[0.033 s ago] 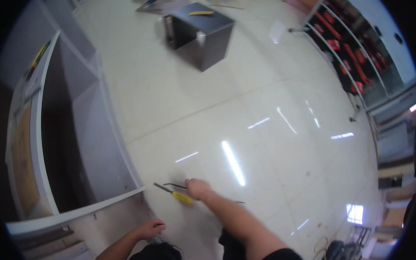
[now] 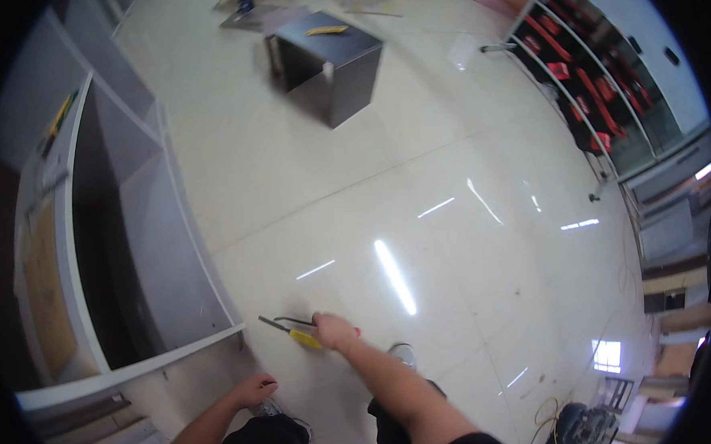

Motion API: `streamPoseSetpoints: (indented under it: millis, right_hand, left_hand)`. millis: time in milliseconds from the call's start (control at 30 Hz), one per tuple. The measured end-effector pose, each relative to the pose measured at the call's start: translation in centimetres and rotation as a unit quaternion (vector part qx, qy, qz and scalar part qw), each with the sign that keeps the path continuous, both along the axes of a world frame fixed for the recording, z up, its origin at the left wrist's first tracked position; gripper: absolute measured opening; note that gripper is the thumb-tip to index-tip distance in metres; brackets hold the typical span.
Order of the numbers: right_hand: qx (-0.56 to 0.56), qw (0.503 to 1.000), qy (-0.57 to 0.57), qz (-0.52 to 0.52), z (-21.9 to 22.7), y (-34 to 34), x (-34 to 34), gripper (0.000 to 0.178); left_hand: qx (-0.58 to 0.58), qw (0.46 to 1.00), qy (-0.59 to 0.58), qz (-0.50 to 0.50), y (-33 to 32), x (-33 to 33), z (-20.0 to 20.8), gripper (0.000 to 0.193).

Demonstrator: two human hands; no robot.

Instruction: The person assembles a white shelving unit by first using a pry bar to remove a damaged edge strip. They then retrieve a cordless drill and screws, and proceed to fasten the screws into the side panel of the unit to secure it.

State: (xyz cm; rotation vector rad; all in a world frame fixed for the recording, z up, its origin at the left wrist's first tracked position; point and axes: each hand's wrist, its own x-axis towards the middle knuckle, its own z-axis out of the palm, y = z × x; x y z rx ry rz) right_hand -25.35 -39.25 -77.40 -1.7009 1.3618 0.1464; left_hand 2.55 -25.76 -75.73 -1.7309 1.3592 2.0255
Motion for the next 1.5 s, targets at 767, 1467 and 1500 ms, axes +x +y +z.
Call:
streamPoseSetpoints:
  millis: [767, 1467, 1500]
  right_hand:
    - [0.099, 0.664, -0.025, -0.741, 33.9, 10.1, -52.4, 0.011]
    - [0.161, 0.863, -0.008, -0.478, 42.8, -35.8, -30.7, 0.017]
    - [0.163, 0.883, 0.051, -0.437, 42.8, -38.3, -31.0, 0.017]
  left_hand:
    - [-0.265, 0.935, -0.122, 0.203, -12.3, -12.3, 48.6, 0.025]
    - [-0.376, 0.872, 0.070, 0.307, -58.8, -2.2, 58.1, 0.023]
    - [-0.370, 0.867, 0.060, 0.329, -60.1, 0.0, 57.1, 0.023]
